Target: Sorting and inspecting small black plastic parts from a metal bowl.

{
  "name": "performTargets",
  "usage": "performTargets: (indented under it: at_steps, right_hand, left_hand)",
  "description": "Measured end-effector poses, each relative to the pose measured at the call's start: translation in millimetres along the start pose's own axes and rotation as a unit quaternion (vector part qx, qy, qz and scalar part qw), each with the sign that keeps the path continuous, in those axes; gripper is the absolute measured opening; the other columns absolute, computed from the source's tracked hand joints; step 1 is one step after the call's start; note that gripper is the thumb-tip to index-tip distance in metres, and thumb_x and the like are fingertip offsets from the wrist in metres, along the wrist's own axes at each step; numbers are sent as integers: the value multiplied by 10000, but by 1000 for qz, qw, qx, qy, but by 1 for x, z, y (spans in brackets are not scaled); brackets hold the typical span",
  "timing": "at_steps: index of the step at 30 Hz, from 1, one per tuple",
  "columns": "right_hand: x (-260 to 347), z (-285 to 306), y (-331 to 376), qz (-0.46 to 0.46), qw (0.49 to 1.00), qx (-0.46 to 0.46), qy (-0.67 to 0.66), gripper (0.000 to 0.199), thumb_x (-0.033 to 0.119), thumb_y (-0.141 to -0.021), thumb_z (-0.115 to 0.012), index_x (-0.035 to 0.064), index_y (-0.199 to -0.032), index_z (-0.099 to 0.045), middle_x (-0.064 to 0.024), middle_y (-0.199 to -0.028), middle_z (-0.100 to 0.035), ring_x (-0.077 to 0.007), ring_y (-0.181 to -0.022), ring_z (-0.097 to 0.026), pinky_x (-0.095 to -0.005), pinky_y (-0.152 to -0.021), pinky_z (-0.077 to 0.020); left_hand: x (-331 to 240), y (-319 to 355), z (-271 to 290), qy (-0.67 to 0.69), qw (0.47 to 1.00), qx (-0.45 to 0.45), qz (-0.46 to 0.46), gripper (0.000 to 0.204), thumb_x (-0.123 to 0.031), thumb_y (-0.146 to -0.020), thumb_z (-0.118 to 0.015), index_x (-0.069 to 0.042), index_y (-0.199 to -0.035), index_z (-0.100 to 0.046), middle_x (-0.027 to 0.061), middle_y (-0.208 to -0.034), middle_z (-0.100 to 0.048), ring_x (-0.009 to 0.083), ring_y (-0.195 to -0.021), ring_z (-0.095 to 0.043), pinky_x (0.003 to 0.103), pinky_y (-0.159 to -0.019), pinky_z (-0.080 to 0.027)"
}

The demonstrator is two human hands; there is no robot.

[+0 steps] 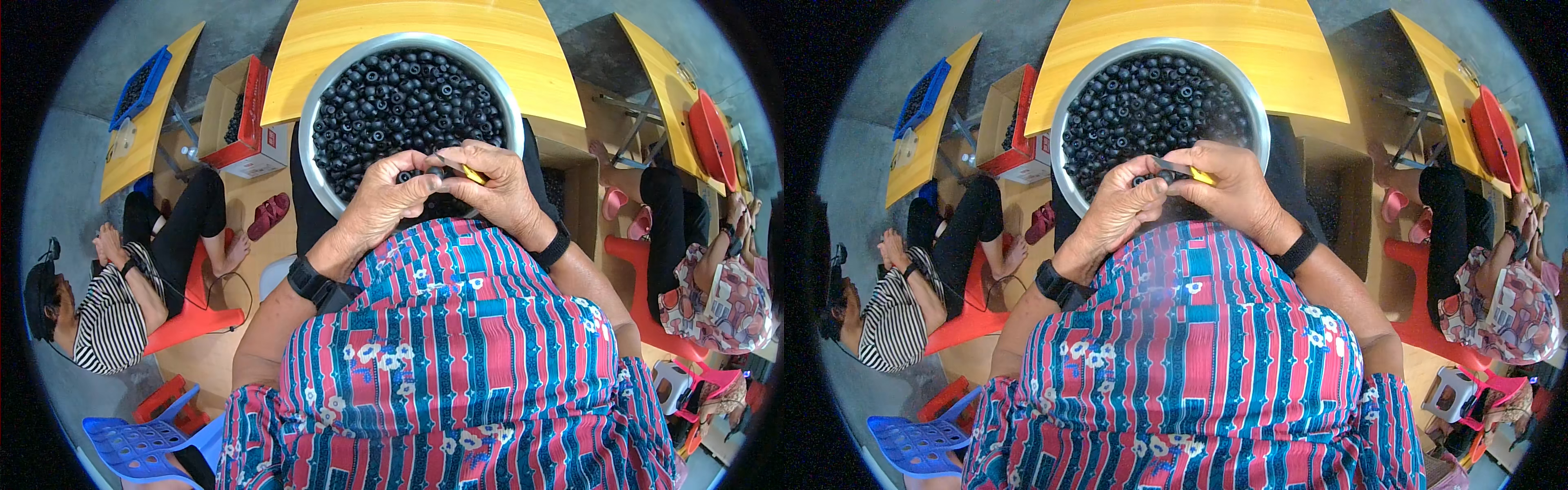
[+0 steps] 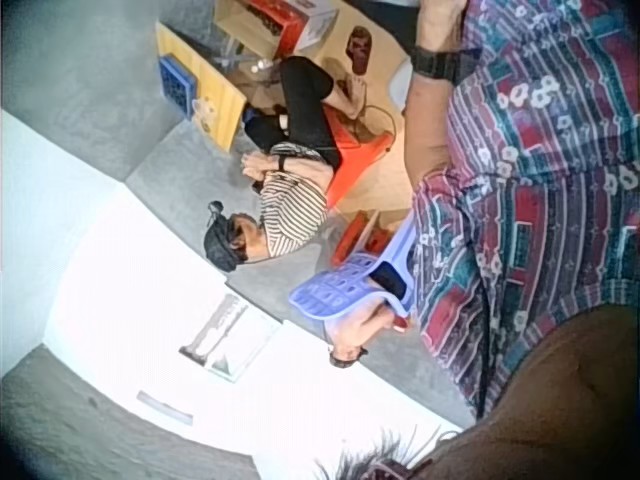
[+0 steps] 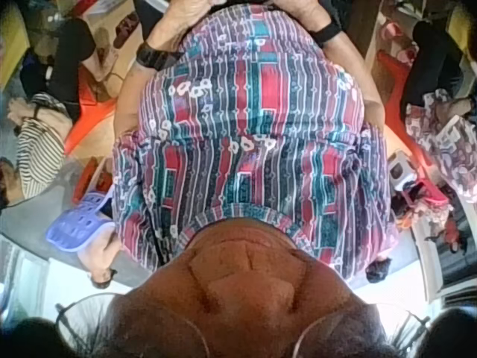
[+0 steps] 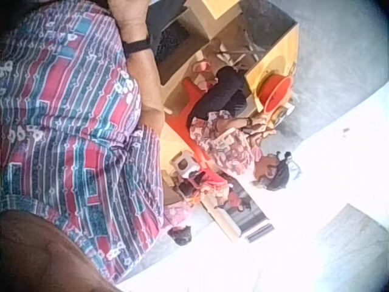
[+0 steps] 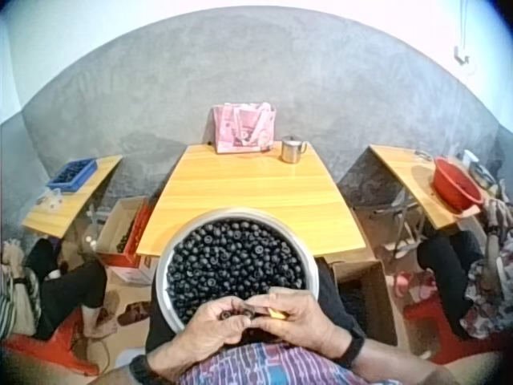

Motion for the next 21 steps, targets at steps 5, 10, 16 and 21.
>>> performTargets:
  at_steps: [5, 10, 16, 21]
  right_hand:
    - [8, 0, -2, 20, 1000, -22, 4, 253, 81, -758, -757, 44, -996, -681, -91, -861, -671, -204, -797, -654, -300, -722, -499]
    - [13, 1, -1, 21, 999, -38, 15, 239, 54, -764, -736, 40, -993, -671, -91, -870, -669, -211, -816, -654, -297, -754, -500]
    - [9, 12, 2, -22, 998, -54, -22, 174, 126, -841, -645, -7, -952, -631, -138, -863, -638, -249, -833, -627, -310, -768, -479]
    - [15, 3, 3, 32, 996, 13, 84, 162, 185, -845, -663, 38, -906, -634, -121, -767, -601, -284, -718, -609, -357, -655, -480]
  left_hand:
    - [3, 1, 2, 8, 1000, 6, -6, 243, -194, -929, -633, -34, -1097, -561, -43, -778, -495, 21, -594, -363, 171, -510, -309]
    - [5, 1, 2, 31, 999, 6, -23, 238, -206, -974, -567, -22, -1121, -537, -31, -797, -486, 16, -617, -380, 158, -512, -334]
    - [0, 4, 1, 101, 994, 28, -35, 233, -229, -987, -531, -51, -1137, -514, -13, -892, -481, 46, -694, -399, 179, -558, -327]
    - [0, 4, -1, 112, 991, 46, -50, 199, -232, -1011, -488, -57, -1102, -509, -26, -837, -444, 30, -667, -378, 169, -547, -321]
Point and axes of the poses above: each hand's wrist, its own y-axis away from the middle knuckle, its own z-axis out of the back of the hand, x = y × z, the point moved 6 cm from there along -y, towards the middle knuckle
